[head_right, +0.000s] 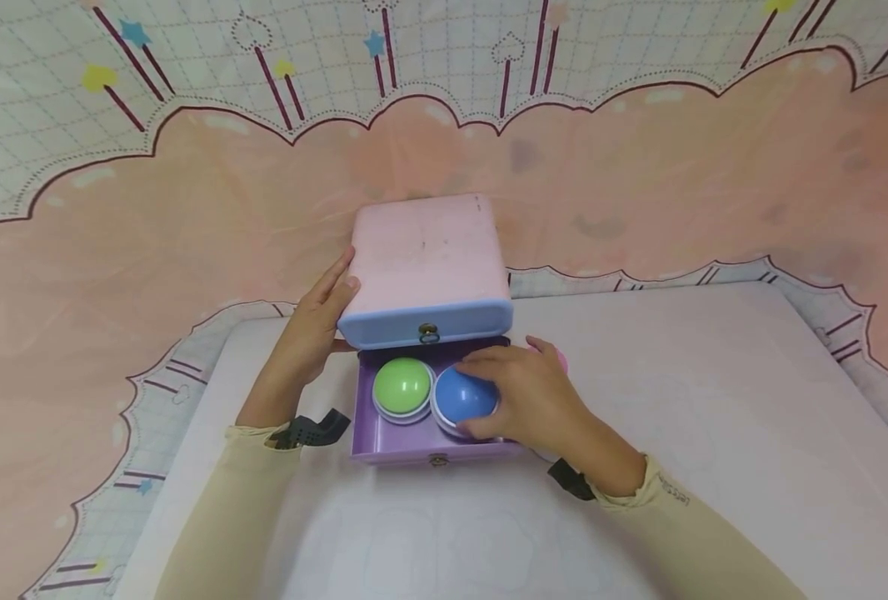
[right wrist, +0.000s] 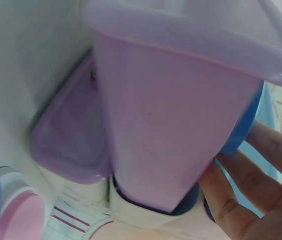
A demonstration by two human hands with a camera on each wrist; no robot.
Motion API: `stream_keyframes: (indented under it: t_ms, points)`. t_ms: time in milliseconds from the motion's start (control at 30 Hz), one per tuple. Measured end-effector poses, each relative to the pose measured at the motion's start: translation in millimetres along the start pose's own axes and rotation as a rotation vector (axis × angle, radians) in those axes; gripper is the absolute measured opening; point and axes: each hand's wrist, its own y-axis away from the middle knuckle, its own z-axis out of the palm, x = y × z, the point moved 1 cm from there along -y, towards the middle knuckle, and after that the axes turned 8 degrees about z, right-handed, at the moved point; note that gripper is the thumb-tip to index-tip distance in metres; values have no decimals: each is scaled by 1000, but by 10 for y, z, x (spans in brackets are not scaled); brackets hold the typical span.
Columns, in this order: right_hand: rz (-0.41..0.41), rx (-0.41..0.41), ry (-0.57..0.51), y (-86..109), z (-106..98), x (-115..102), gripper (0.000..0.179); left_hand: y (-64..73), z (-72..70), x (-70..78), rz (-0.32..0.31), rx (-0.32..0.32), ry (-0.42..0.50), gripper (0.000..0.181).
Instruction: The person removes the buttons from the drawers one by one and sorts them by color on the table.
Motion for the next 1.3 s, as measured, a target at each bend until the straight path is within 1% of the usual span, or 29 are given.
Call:
stream_keyframes:
  t_ms: [167,500,667,867,1133,1300]
  points:
    - [-12,31,-30,30,-105,-8,68,-3,-2,-1,-4,-2,1,55]
    - [23,56,-33,121,-326,41,66,0,-15,8,-5,5,4,54]
    - [34,101,-51,190,-431,145,68,2,-7,13,1,1,11,55]
    - [14,164,-81,291,-511,293,69,-4,4,13,2,-2,11,54]
    - [42,187,-66,408,-575,464,68,4,-2,11,-6,3,3,54]
    - [95,187,-47,496,-605,594,70,9,-5,11,-10,-2,5,55]
